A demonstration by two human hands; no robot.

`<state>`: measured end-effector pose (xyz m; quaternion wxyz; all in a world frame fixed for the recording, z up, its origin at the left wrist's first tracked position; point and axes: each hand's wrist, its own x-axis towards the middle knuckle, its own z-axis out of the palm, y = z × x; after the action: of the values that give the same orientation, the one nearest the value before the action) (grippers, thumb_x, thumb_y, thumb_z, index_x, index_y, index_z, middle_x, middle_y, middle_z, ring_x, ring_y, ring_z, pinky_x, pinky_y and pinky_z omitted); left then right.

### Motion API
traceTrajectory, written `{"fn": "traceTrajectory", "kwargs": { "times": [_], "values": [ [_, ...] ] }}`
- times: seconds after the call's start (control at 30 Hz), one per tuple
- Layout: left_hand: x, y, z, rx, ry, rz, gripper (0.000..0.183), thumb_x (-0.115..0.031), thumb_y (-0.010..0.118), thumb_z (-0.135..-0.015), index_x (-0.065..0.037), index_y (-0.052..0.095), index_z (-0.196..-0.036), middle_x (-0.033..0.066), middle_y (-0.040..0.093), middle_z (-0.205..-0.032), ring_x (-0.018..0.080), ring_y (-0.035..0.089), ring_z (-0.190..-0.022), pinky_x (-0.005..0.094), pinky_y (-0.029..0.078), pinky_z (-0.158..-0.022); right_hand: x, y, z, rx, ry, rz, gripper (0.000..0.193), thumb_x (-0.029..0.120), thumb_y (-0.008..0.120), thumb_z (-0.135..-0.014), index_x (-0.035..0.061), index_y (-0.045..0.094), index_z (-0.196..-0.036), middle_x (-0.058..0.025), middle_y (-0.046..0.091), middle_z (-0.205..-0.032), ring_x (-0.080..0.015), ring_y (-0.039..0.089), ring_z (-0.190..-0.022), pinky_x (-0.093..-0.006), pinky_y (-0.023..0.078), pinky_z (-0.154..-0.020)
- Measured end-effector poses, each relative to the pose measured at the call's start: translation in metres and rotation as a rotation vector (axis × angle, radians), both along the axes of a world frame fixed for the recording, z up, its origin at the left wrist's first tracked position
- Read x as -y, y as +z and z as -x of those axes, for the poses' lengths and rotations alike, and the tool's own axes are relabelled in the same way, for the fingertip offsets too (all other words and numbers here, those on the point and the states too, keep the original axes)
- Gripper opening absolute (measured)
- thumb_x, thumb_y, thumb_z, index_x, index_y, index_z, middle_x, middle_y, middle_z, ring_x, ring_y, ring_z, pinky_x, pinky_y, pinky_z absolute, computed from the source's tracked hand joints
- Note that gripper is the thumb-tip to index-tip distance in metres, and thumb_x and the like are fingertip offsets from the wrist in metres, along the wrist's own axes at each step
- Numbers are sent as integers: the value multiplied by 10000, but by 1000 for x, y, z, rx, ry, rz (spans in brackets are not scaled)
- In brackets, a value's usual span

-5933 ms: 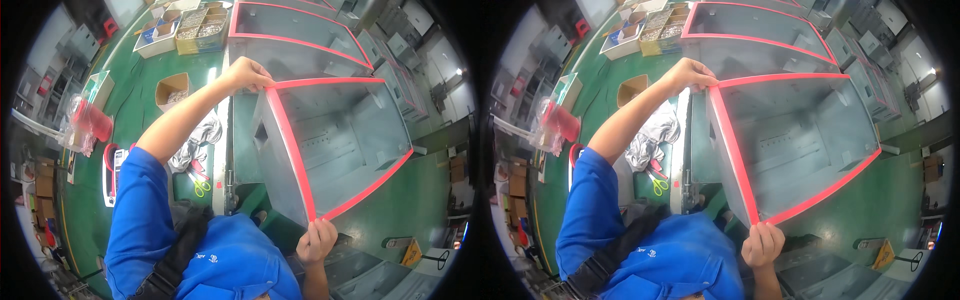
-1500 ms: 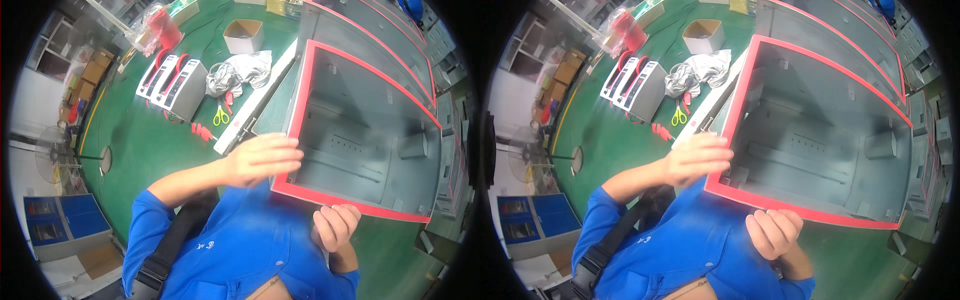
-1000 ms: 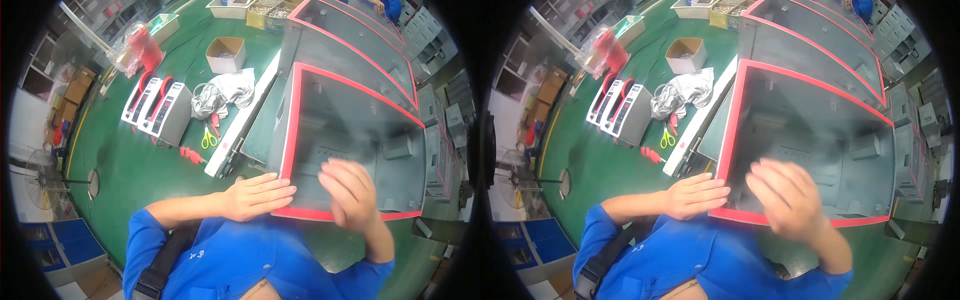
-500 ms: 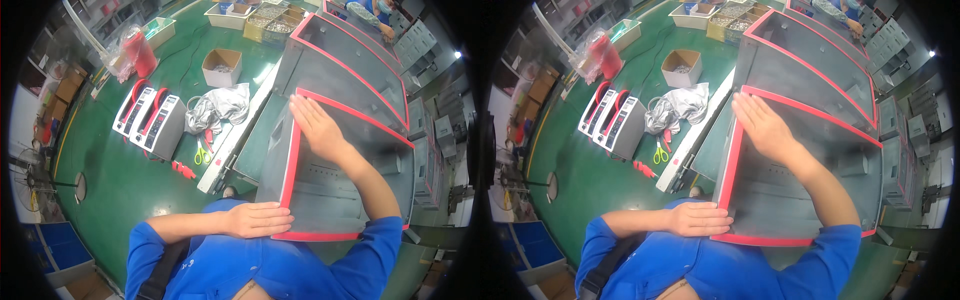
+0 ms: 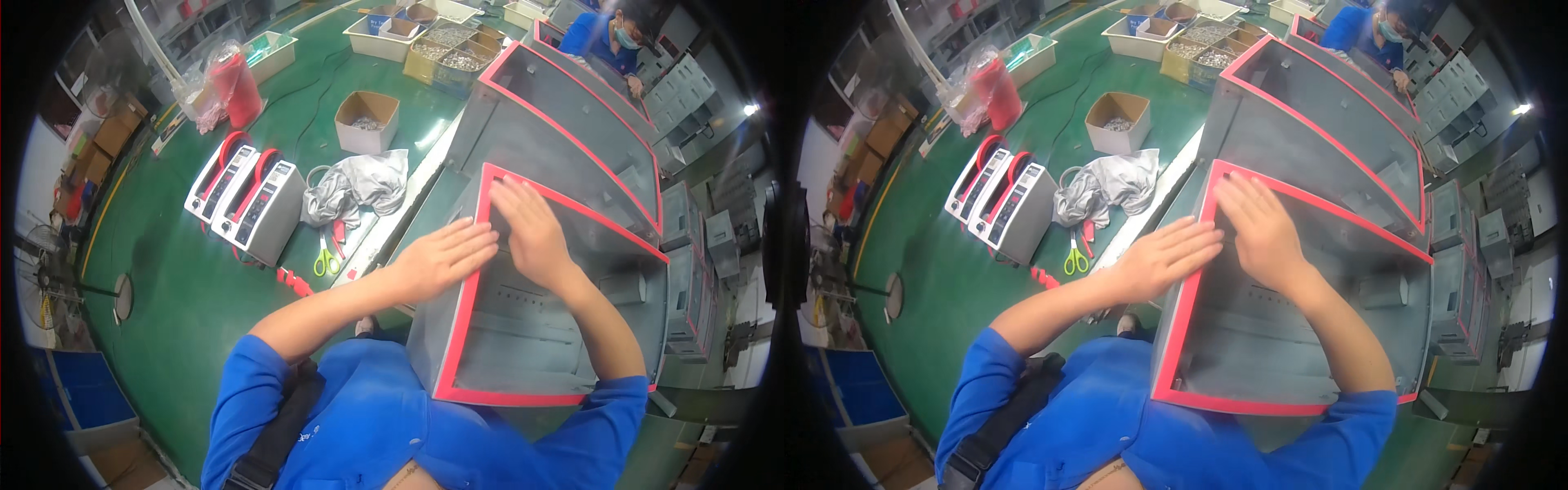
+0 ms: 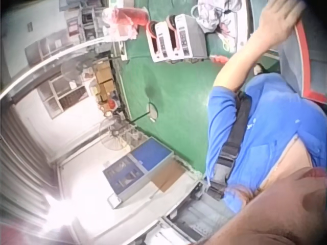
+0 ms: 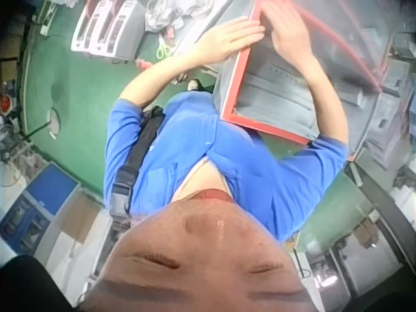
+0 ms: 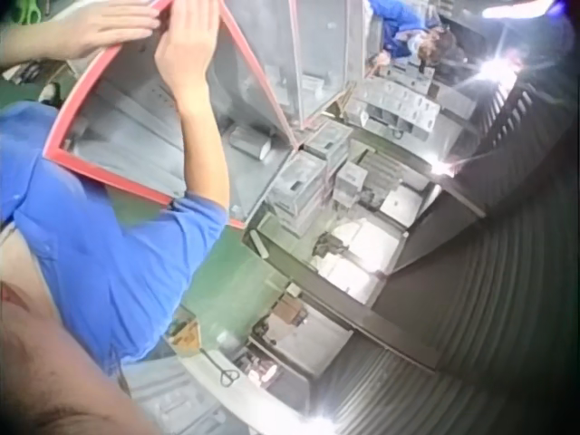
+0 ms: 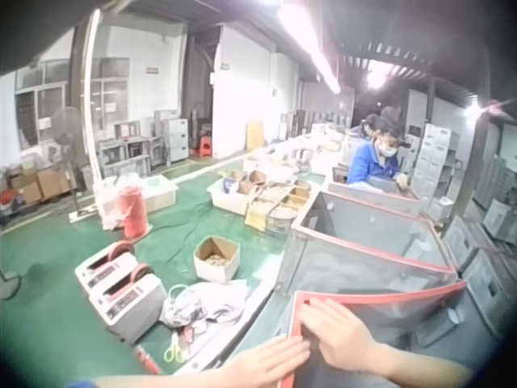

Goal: The person applies red protective tape along the edges of a metal cabinet frame. They smooth the tape by hand and use green scissors to trim the excess material at the corners. The person then moves to a second cabinet and repeats the taping process.

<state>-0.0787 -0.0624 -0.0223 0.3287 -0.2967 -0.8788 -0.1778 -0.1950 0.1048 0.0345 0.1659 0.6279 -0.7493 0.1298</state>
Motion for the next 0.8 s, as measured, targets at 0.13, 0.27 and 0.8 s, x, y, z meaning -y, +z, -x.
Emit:
{"fn": "traceTrajectory", "kwargs": {
  "times": [0.13, 0.27, 0.8],
  "values": [
    [6, -4, 27, -45, 40, 4, 423, -69, 531, -729, 16, 493, -1141, 138, 489, -1224, 267, 454, -1165, 397, 347, -1006, 27, -6, 42, 302, -207, 249, 260, 39, 518, -773, 18, 575, -1026, -138, 567, -1009, -310, 525, -967, -381, 424, -822],
    [11, -3, 42, -47, 34, -5, 421, -54, 541, -725, 1, 503, -1140, 127, 497, -1221, 263, 464, -1156, 398, 357, -997, 41, -15, 62, 470, -247, 159, 200, 84, 549, -804, 32, 620, -983, -112, 587, -913, -240, 564, -833, -313, 449, -723],
    [20, -15, 66, 351, 14, -958, 319, 37, 506, -752, -7, 549, -1065, 127, 558, -1084, 238, 552, -997, 306, 451, -811, 47, -16, 46, 311, -189, 298, 160, 35, 604, -745, 72, 638, -897, -54, 603, -871, -236, 581, -765, -309, 464, -619]
  ]
}}
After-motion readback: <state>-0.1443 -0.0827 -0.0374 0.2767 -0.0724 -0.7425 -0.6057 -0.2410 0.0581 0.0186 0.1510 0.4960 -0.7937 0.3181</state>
